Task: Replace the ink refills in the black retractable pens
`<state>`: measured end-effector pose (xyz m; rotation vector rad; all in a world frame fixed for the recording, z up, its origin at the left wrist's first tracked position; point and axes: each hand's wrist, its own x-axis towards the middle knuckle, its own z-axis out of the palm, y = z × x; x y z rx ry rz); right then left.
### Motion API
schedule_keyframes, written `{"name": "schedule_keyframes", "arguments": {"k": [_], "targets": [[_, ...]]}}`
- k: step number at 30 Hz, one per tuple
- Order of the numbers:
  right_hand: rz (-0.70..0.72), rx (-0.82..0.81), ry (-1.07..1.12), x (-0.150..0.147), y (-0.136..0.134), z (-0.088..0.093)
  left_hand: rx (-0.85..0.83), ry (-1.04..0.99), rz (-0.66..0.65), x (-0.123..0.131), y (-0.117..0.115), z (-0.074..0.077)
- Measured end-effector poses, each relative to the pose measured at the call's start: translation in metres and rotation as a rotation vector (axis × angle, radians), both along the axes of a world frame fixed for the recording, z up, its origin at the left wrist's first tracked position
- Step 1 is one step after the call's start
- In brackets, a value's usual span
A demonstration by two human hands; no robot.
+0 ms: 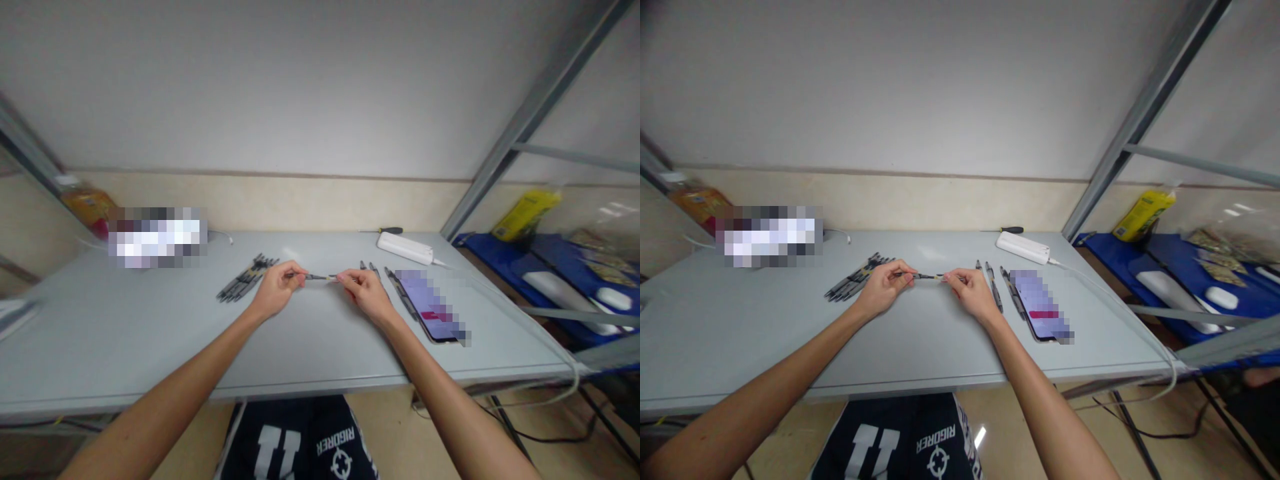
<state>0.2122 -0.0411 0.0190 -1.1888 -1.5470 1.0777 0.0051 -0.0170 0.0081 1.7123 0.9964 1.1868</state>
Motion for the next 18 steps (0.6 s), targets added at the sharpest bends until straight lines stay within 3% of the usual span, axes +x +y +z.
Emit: {"name": "schedule_keyframes", "arguments": {"k": [6, 13, 18], "targets": [[-0.056, -0.032, 0.143, -0.002, 0.000, 0.001, -0.082, -0.079, -0.029, 0.003, -0.001, 0.003], [-0.177, 0.123, 0.314, -0.014, 0.005, 0.001, -0.295, -0.200, -0.187, 0.007, -0.002, 0.001], [-0.253, 0.200, 0.357, -0.025, 0.011, 0.000, -0.311, -0.109, -0.252, 0.009, -0.005, 0.000]]}}
